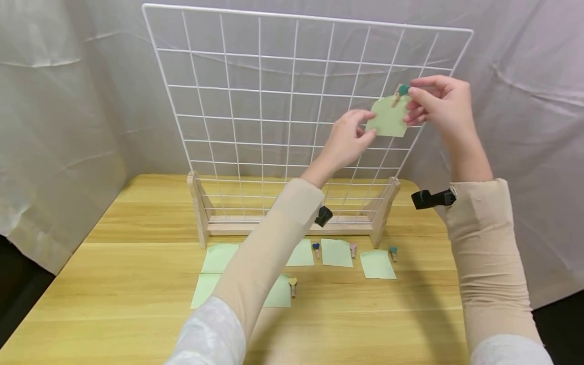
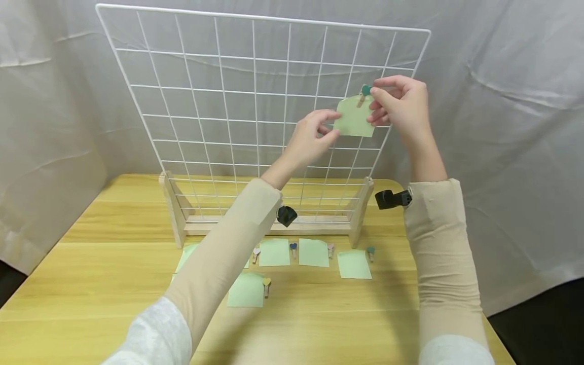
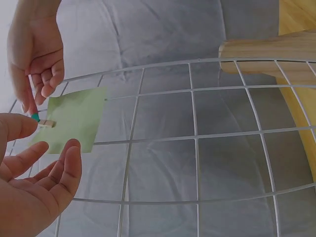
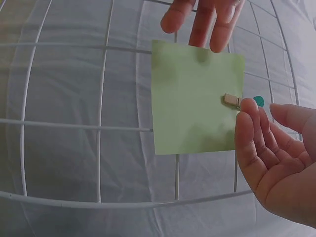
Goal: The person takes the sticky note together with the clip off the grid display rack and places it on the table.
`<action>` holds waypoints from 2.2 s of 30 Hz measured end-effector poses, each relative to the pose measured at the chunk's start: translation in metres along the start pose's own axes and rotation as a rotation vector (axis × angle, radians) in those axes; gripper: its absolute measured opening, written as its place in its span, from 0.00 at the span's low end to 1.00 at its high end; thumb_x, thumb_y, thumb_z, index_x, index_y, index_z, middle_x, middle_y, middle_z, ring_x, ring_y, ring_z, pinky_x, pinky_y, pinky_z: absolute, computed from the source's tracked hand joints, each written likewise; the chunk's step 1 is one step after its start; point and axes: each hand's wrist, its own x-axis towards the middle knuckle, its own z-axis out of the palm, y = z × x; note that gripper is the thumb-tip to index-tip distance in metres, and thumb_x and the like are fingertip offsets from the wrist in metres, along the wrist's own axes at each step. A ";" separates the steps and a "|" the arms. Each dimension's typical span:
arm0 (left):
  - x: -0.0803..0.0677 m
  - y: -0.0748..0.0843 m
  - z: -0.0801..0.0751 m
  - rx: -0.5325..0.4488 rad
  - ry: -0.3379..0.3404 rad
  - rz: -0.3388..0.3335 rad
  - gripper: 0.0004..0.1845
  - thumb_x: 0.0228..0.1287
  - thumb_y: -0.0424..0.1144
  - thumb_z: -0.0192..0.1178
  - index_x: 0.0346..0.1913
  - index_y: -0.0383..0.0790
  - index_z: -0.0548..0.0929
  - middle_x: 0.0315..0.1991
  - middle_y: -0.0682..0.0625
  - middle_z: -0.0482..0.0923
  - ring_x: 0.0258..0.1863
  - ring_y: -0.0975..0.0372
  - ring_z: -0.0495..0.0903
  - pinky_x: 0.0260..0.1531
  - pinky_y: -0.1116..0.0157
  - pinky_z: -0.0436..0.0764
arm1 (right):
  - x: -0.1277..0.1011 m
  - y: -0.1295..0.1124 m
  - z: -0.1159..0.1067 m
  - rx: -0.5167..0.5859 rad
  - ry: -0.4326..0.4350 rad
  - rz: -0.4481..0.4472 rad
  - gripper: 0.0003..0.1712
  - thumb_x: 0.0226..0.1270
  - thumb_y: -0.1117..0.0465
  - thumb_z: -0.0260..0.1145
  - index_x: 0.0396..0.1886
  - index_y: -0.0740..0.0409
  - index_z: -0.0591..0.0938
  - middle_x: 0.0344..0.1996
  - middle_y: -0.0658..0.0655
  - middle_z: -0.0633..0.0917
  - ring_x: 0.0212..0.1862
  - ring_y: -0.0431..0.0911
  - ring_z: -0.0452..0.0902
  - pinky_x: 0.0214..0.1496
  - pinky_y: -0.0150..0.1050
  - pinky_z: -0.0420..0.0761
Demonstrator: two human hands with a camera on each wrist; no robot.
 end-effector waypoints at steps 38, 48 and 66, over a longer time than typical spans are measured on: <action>0.008 -0.008 0.015 0.002 0.088 0.050 0.19 0.56 0.29 0.57 0.52 0.34 0.75 0.48 0.47 0.73 0.40 0.65 0.73 0.36 0.82 0.70 | 0.014 0.006 0.012 -0.643 -0.124 0.028 0.24 0.66 0.64 0.53 0.57 0.75 0.66 0.14 0.47 0.78 0.14 0.38 0.76 0.19 0.30 0.77; 0.007 -0.010 0.024 -0.046 0.163 0.051 0.16 0.54 0.26 0.58 0.48 0.32 0.78 0.43 0.45 0.76 0.31 0.65 0.76 0.30 0.82 0.71 | 0.011 0.015 0.010 -0.694 -0.133 0.014 0.23 0.66 0.63 0.52 0.56 0.74 0.68 0.16 0.47 0.79 0.15 0.39 0.76 0.20 0.31 0.77; 0.014 -0.012 0.020 0.017 0.243 0.080 0.16 0.51 0.23 0.57 0.45 0.34 0.80 0.36 0.47 0.77 0.24 0.68 0.70 0.24 0.79 0.68 | 0.016 0.010 0.014 -0.723 -0.106 -0.046 0.19 0.65 0.64 0.55 0.50 0.74 0.72 0.15 0.47 0.79 0.15 0.38 0.76 0.19 0.31 0.77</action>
